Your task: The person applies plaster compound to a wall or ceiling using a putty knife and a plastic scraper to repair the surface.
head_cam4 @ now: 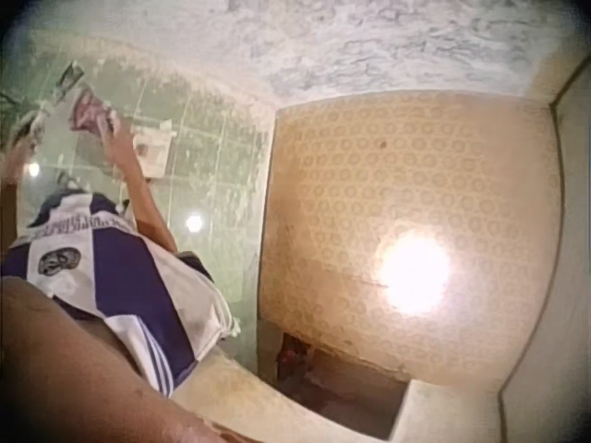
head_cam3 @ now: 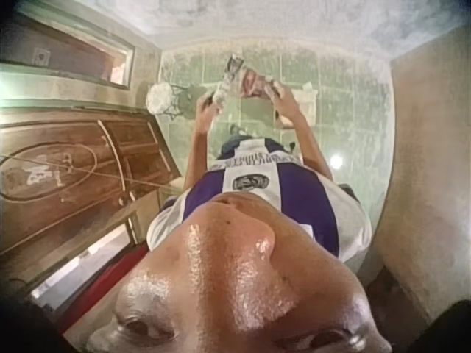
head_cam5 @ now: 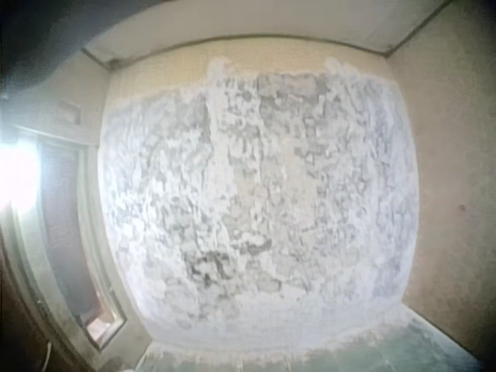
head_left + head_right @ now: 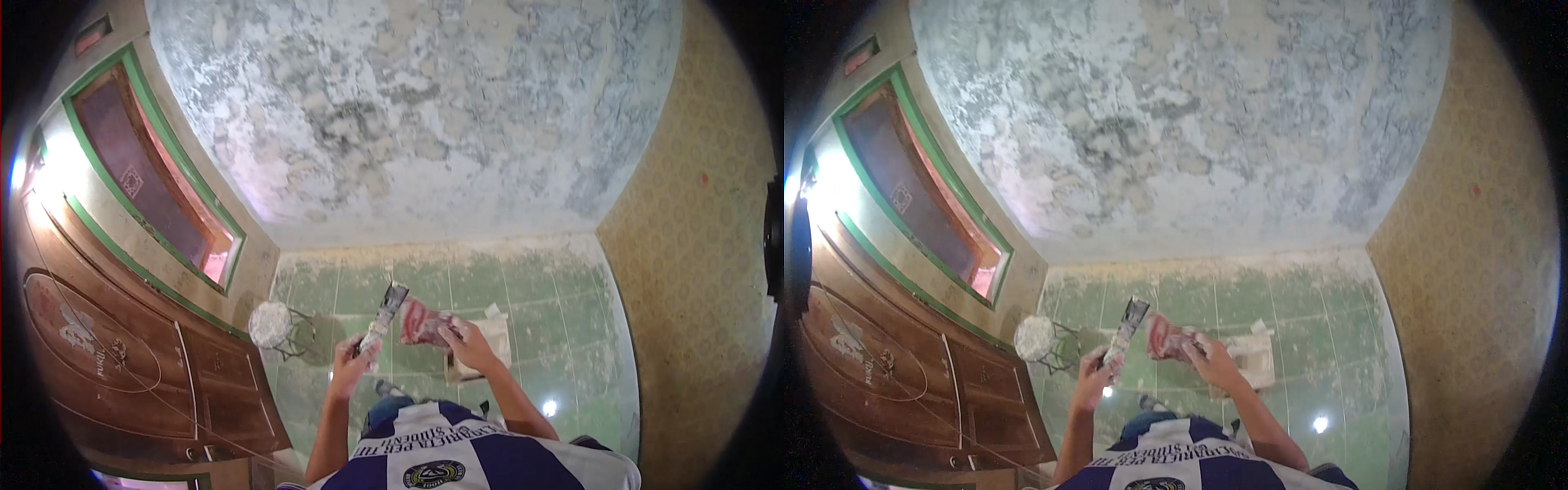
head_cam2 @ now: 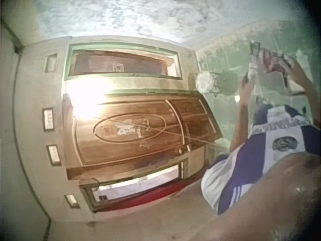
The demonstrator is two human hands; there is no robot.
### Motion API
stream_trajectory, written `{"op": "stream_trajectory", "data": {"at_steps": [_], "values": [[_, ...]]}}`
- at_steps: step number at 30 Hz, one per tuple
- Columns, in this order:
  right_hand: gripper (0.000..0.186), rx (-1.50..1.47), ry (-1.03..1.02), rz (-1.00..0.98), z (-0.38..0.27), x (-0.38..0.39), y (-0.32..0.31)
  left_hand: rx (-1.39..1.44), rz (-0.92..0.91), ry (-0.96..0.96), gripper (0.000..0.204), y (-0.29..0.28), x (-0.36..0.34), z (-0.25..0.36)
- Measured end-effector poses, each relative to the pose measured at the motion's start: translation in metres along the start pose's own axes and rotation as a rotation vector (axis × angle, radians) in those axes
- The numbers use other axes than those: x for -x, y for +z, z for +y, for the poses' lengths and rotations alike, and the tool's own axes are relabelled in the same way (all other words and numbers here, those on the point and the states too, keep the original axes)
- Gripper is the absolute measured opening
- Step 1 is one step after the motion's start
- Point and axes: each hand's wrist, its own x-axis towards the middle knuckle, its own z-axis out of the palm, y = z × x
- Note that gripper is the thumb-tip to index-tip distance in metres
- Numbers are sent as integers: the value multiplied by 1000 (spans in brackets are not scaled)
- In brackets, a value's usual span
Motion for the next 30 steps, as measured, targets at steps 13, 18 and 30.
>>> {"op": "stream_trajectory", "data": {"at_steps": [13,18,30], "values": [[19,-864,512,7,-29,-4,13,-766,161,575,32,-17,-20,-22],[15,-879,562,-12,-42,0,7,-871,215,648,37,-30,-24,-31],[16,-1101,449,139,-21,-18,-6,-339,380,230,20,-92,-40,-74]]}}
